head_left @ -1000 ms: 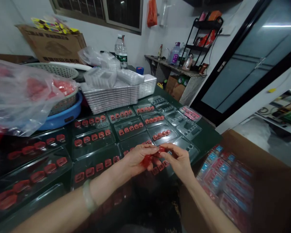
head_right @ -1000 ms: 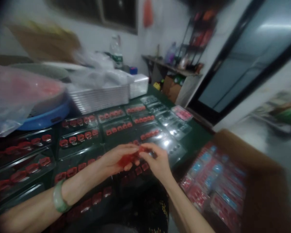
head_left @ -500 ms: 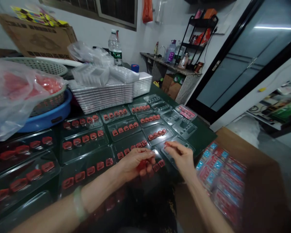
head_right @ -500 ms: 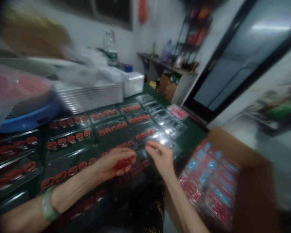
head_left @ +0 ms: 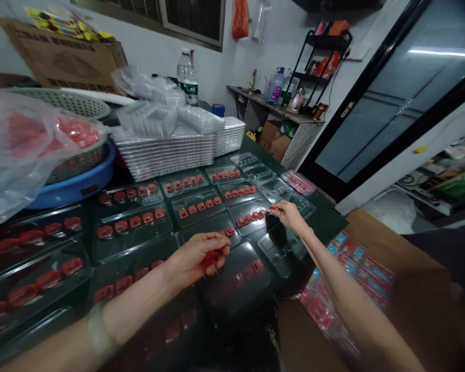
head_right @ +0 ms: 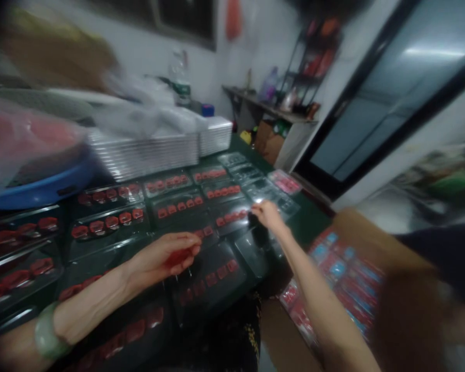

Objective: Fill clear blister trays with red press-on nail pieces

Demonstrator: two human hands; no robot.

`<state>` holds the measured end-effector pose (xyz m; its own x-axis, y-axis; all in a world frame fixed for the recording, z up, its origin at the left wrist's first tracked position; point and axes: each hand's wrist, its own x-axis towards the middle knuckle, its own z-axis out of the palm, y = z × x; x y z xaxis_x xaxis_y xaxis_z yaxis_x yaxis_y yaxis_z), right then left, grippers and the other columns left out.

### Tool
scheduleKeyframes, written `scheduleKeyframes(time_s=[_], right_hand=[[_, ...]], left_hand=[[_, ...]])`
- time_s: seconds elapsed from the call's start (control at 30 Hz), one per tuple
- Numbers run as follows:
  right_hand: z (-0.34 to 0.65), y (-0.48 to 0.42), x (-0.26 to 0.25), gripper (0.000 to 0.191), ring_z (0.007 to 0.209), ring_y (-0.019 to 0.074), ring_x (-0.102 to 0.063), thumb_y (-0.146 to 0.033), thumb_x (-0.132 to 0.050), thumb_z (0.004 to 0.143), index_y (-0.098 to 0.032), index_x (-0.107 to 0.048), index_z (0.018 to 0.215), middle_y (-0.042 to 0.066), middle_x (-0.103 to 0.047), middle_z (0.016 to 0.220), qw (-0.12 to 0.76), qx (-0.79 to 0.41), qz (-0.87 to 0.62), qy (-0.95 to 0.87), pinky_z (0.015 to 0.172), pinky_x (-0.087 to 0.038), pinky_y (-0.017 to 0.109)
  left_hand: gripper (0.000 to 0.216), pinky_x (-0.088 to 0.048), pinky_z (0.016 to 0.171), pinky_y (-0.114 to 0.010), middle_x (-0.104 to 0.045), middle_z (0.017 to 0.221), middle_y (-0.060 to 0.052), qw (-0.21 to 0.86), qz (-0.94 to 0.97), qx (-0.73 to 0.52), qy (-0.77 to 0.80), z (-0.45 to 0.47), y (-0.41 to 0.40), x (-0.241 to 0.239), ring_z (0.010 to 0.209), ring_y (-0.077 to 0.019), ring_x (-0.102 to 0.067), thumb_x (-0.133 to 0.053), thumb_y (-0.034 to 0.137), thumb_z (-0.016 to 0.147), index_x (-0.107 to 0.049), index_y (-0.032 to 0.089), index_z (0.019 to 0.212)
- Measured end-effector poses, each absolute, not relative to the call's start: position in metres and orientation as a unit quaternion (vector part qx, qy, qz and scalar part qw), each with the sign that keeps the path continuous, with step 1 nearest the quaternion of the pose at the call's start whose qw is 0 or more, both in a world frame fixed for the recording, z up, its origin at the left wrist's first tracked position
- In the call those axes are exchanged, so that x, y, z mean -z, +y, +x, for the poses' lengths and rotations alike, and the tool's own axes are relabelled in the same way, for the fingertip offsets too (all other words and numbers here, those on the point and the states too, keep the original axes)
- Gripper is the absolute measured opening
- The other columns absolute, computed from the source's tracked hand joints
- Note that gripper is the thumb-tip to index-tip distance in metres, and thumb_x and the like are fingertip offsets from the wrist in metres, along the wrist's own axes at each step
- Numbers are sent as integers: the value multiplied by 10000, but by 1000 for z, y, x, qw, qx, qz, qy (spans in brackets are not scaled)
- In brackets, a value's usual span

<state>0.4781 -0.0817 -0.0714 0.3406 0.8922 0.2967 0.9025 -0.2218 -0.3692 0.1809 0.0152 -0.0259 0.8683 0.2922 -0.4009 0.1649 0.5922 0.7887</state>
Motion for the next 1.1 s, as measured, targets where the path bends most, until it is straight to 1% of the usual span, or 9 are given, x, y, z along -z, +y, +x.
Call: scheduleKeyframes(time_s=[0.23,0.47,0.7,0.77,0.83,0.87,0.93,1.03,1.1], right_hand=[[478,-73,66,207,599,124,-513,-271,-479,776,-177,-644,693,31,-591,649,179,0,-779,-601,563,-334,209],[477,-63,71,160,689,155,-542,-245,-519,735,-177,-655,686,61,-620,708,127,-4,-795,-593,592,-336,224],[483,-53,62,86,541,113,-525,-187,-579,663,-168,-662,645,3,-606,569,95,-76,-786,-607,502,-328,194],[487,-54,57,131,536,106,-527,-146,-600,623,-161,-667,735,-9,-617,591,94,-94,-781,-610,498,-341,183],[493,-59,51,302,525,98,-527,-120,-599,613,-152,-637,912,-16,-630,621,99,-103,-783,-605,498,-356,175],[495,-62,49,360,521,96,-527,-124,-587,630,-146,-605,989,-15,-634,633,103,-102,-788,-599,500,-362,174],[498,-67,45,345,527,96,-530,-165,-542,693,-134,-575,1035,0,-639,652,111,-90,-799,-585,506,-367,177],[494,-70,43,219,561,105,-540,-275,-509,749,-139,-632,867,26,-638,667,116,-62,-814,-565,509,-357,182],[488,-68,45,213,564,109,-543,-342,-543,725,-155,-644,748,30,-633,654,113,-49,-823,-554,489,-340,184]], left_hand=[[190,-250,319,-148,-535,689,-30,854,454,-35,252,186,15,28,460,-73,-491,-592,285,694,-551,127,791],[178,-252,320,-154,-543,687,-31,860,449,-38,242,187,14,28,460,-74,-495,-591,285,687,-553,125,757],[158,-239,312,-155,-539,665,-24,861,449,-33,237,190,11,26,432,-68,-480,-585,264,687,-546,126,752],[165,-246,316,-155,-538,666,-21,862,448,-30,237,189,12,27,435,-68,-481,-588,269,687,-547,128,762],[179,-255,323,-155,-538,668,-20,863,444,-33,241,187,14,27,449,-72,-490,-601,272,678,-549,131,776],[186,-258,325,-155,-538,670,-21,863,442,-34,243,186,15,27,457,-74,-495,-607,270,674,-549,131,782],[190,-259,328,-154,-538,672,-21,862,440,-33,247,186,16,26,466,-77,-501,-613,263,670,-549,131,791],[178,-252,324,-153,-532,666,-18,860,444,-25,248,188,13,26,456,-74,-494,-605,264,678,-545,130,778],[175,-246,320,-153,-529,660,-19,860,447,-23,247,192,9,26,449,-75,-490,-602,268,679,-545,127,766]])
